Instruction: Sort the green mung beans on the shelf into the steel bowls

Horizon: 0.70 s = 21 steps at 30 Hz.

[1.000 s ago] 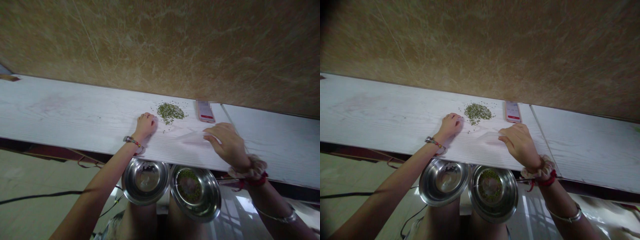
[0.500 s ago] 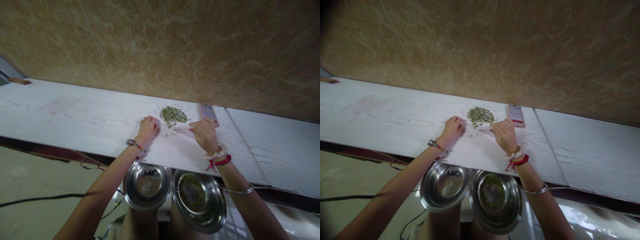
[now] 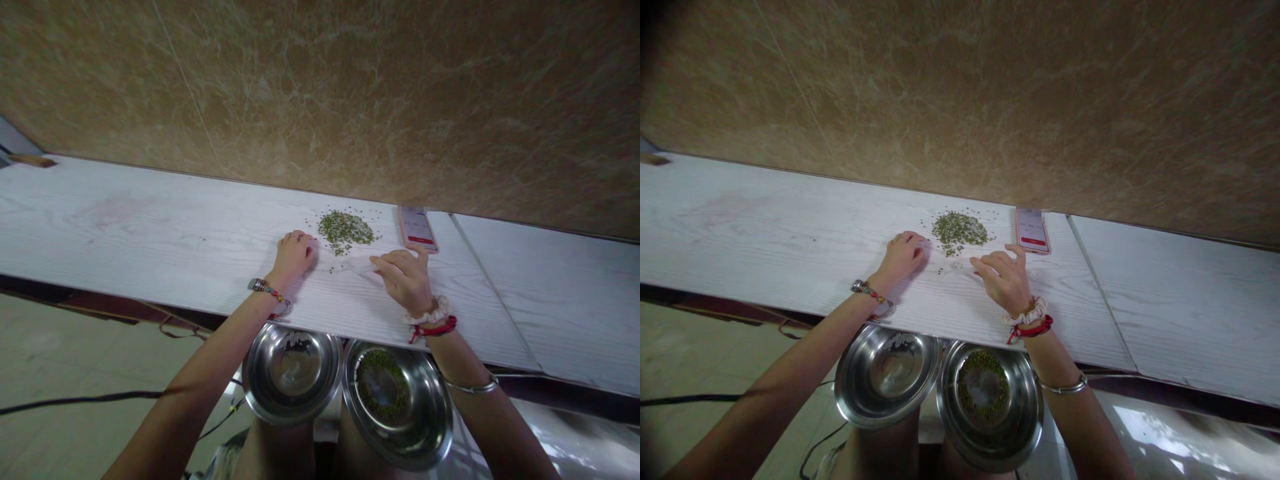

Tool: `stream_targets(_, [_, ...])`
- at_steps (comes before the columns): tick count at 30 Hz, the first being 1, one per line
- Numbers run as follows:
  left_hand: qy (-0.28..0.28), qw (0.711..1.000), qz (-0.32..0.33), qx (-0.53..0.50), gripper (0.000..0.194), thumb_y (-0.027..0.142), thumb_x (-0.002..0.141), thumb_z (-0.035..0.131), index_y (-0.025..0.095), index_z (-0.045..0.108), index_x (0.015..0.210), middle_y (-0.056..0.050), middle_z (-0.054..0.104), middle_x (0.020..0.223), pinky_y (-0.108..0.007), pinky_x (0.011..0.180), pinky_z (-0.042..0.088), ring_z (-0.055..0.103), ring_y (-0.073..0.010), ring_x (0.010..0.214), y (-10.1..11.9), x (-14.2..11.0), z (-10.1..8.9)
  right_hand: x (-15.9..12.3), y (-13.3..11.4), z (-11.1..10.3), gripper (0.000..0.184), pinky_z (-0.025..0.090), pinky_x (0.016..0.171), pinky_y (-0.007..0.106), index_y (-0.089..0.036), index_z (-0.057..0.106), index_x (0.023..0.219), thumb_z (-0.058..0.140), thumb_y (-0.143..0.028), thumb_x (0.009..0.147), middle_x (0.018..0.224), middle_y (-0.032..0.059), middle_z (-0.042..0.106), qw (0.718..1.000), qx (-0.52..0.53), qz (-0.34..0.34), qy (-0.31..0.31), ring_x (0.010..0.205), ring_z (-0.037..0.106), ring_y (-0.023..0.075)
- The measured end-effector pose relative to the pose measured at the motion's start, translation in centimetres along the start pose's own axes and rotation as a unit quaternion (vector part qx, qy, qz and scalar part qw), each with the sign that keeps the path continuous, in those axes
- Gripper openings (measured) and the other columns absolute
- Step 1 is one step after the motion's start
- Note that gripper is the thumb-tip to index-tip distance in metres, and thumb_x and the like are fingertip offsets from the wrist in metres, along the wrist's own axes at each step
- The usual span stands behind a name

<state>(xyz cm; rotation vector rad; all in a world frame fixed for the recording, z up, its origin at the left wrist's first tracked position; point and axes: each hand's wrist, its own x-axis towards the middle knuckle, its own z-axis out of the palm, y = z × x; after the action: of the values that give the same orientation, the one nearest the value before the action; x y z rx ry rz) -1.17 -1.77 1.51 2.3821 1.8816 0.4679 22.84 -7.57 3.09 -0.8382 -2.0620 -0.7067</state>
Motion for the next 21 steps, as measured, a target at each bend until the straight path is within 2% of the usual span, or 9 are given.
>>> stream_targets(4, [-0.006,1.000,-0.002,0.000,0.031,0.015,0.087,0.046,0.016,0.061,0.114,-0.012,0.059,0.121,-0.041,0.093,0.041,0.052,-0.0272,0.114,0.1,0.0,-0.2,-0.1,-0.1,-0.2,0.017,0.035,0.091,0.037,-0.025,0.063,0.093,0.057,-0.012,0.084,0.074,-0.0048,0.069,1.000,0.017,-0.007,0.005,0.070,0.060,0.0117])
stream_targets(9, [-0.006,1.000,-0.002,-0.003,0.034,0.015,0.086,0.045,0.014,0.062,0.115,-0.014,0.059,0.120,-0.042,0.093,0.041,0.053,-0.0284,0.114,0.2,-0.1,-0.3,-0.4,0.1,-0.4,0.018,0.036,0.091,0.041,-0.027,0.064,0.091,0.057,-0.013,0.081,0.073,-0.0047,0.069,1.000,0.019,0.018,-0.011,0.069,0.061,0.0139])
stream_targets(14, [-0.002,1.000,-0.001,-0.008,0.035,0.015,0.085,0.045,0.014,0.062,0.116,-0.013,0.060,0.120,-0.042,0.093,0.041,0.053,-0.0283,0.114,0.1,-0.1,-0.2,-0.3,0.2,-0.8,0.015,0.038,0.088,0.041,-0.026,0.061,0.091,0.057,-0.015,0.082,0.072,-0.0048,0.069,0.999,0.030,0.004,0.025,0.066,0.061,0.0141])
stream_targets(21, [0.018,1.000,0.008,-0.010,0.032,0.015,0.083,0.046,0.016,0.063,0.111,-0.012,0.061,0.116,-0.042,0.091,0.043,0.054,-0.0282,0.110,-0.2,0.0,0.2,-0.4,0.3,-1.3,0.016,0.034,0.090,0.041,-0.025,0.062,0.091,0.058,-0.015,0.079,0.071,-0.0041,0.067,0.998,0.048,0.009,0.028,0.067,0.059,0.0140])
